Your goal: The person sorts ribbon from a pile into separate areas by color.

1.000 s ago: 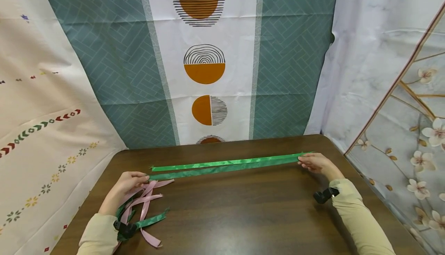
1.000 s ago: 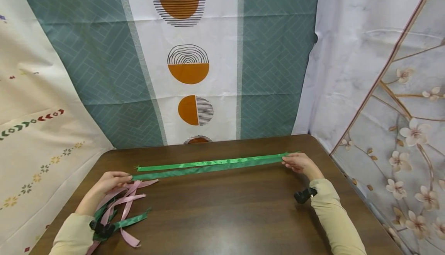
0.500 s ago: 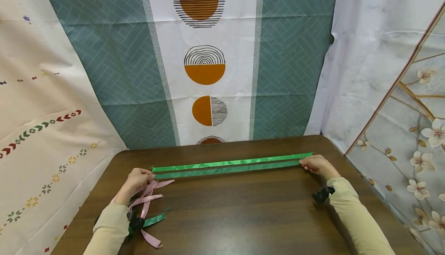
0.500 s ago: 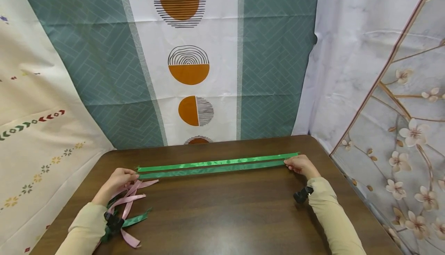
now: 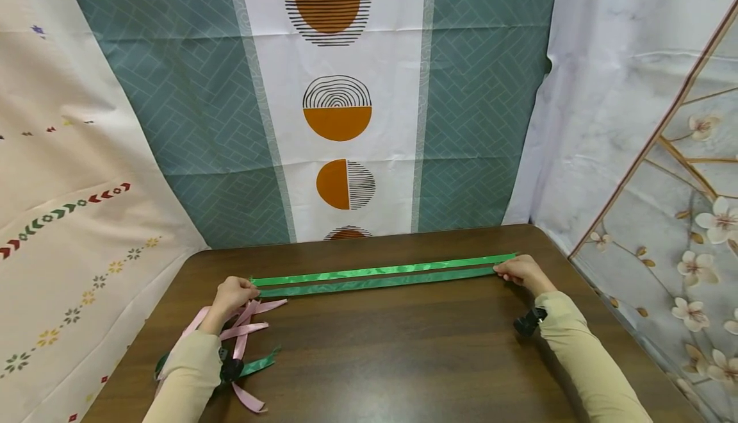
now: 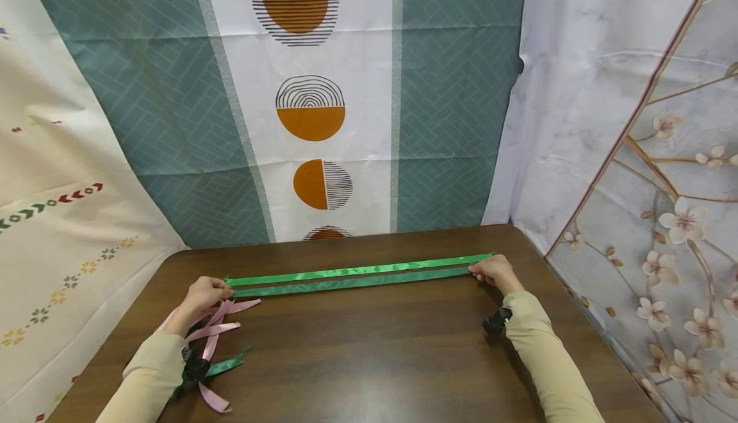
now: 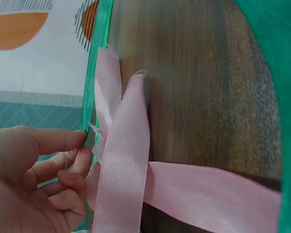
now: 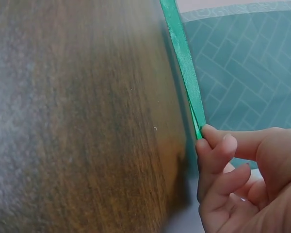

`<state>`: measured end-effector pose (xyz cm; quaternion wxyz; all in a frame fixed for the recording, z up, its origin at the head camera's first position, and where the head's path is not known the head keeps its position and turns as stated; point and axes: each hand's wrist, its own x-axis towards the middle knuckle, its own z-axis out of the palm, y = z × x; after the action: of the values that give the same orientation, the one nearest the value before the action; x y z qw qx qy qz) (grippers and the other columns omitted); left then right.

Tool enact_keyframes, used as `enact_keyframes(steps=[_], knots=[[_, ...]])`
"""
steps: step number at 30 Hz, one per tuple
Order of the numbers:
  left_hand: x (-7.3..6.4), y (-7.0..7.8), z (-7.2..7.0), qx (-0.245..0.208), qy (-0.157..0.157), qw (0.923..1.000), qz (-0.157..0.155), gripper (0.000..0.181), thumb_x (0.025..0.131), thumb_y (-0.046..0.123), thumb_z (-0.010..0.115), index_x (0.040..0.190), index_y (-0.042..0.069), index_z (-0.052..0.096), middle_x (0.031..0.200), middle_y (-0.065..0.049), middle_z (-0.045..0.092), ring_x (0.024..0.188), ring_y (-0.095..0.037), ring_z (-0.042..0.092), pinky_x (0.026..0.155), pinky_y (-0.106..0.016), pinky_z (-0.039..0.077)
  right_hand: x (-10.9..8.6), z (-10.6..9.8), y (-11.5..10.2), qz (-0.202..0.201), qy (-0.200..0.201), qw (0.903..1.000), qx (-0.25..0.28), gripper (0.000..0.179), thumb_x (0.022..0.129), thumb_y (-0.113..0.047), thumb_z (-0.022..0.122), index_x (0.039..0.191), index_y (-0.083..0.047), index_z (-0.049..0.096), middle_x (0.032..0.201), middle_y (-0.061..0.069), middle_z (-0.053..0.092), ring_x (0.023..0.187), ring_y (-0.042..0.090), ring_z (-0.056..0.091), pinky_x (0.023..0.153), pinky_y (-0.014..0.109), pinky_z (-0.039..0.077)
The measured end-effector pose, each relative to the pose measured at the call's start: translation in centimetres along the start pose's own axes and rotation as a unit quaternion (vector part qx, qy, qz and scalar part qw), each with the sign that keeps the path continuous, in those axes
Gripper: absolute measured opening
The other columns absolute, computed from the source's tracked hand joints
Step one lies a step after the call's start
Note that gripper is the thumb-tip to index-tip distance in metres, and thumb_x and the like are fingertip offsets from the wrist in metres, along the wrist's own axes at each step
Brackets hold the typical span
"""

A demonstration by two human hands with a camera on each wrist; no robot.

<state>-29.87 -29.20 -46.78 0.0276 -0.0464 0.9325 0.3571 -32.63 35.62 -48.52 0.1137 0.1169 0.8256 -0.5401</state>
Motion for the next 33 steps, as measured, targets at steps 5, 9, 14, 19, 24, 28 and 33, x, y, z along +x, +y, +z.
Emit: enact_keyframes(steps=[5, 9, 14, 19, 24, 28, 33], knots=[[0.4, 0.0, 0.2, 0.018, 0.022, 0.9995, 0.012, 0.017, 0.083, 0.013, 0.068, 0.088, -0.003, 0.071, 0.078, -0.011, 0.066, 0.065, -0.017, 0.054, 0.054, -0.027, 0.046, 0.2, 0.2, -0.2, 0.016, 0.026, 0.9994, -0.019, 0.022, 0.089, -0.012, 0.066, 0.067, -0.01, 0.067, 0.052, -0.01, 0.056, 0.047, -0.001, 0.05, 0.048, 0.016, 0.039], [0.5, 0.0, 0.4, 0.016, 0.023, 0.9995, 0.014, 0.019, 0.084, 0.013, 0.067, 0.091, -0.004, 0.07, 0.082, -0.015, 0.067, 0.066, -0.02, 0.058, 0.053, -0.028, 0.047, 0.2, 0.2, -0.2, 0.02, 0.041, 0.9975, -0.053, 0.025, 0.089, -0.016, 0.066, 0.063, -0.013, 0.067, 0.051, -0.011, 0.055, 0.047, 0.001, 0.049, 0.048, 0.018, 0.038], [0.6, -0.1, 0.6, 0.009, 0.01, 0.9999, 0.005, 0.02, 0.083, 0.012, 0.066, 0.092, -0.005, 0.07, 0.08, -0.012, 0.067, 0.06, -0.017, 0.056, 0.05, -0.028, 0.045, 0.1, 0.3, -0.3, 0.025, 0.049, 0.9963, -0.067, 0.025, 0.086, -0.017, 0.067, 0.062, -0.013, 0.066, 0.049, -0.011, 0.054, 0.045, 0.001, 0.046, 0.047, 0.018, 0.038], [0.4, -0.1, 0.8, 0.03, 0.008, 0.9994, 0.012, 0.017, 0.081, 0.013, 0.066, 0.086, -0.003, 0.073, 0.082, -0.011, 0.068, 0.071, -0.02, 0.055, 0.058, -0.029, 0.044, 0.3, 0.4, -0.2, 0.025, 0.059, 0.9959, -0.064, 0.025, 0.085, -0.016, 0.067, 0.06, -0.014, 0.066, 0.048, -0.012, 0.054, 0.044, 0.0, 0.047, 0.046, 0.017, 0.038], [0.3, -0.1, 1.2, 0.032, 0.016, 0.9993, 0.012, 0.017, 0.081, 0.012, 0.066, 0.085, -0.003, 0.072, 0.084, -0.013, 0.069, 0.079, -0.026, 0.059, 0.067, -0.036, 0.049, 0.5, 0.3, 0.0, 0.029, 0.065, 0.9948, -0.073, 0.026, 0.084, -0.018, 0.067, 0.059, -0.014, 0.066, 0.047, -0.011, 0.054, 0.045, 0.001, 0.048, 0.046, 0.018, 0.038], [0.4, -0.1, 1.4, 0.025, 0.022, 0.9993, 0.014, 0.018, 0.083, 0.013, 0.066, 0.086, -0.004, 0.072, 0.082, -0.013, 0.069, 0.082, -0.029, 0.061, 0.072, -0.04, 0.05, 0.4, 0.2, 0.0, 0.032, 0.072, 0.9942, -0.073, 0.027, 0.085, -0.018, 0.066, 0.059, -0.012, 0.066, 0.047, -0.01, 0.054, 0.045, 0.002, 0.048, 0.046, 0.019, 0.038], [0.3, -0.5, 1.2, 0.028, 0.037, 0.9989, 0.003, 0.021, 0.084, 0.018, 0.068, 0.085, -0.002, 0.072, 0.081, -0.011, 0.069, 0.08, -0.028, 0.06, 0.068, -0.038, 0.048, 0.6, 0.0, 0.2, 0.029, 0.082, 0.9934, -0.075, 0.026, 0.085, -0.018, 0.066, 0.059, -0.011, 0.067, 0.047, -0.01, 0.055, 0.044, 0.002, 0.048, 0.045, 0.019, 0.039]])
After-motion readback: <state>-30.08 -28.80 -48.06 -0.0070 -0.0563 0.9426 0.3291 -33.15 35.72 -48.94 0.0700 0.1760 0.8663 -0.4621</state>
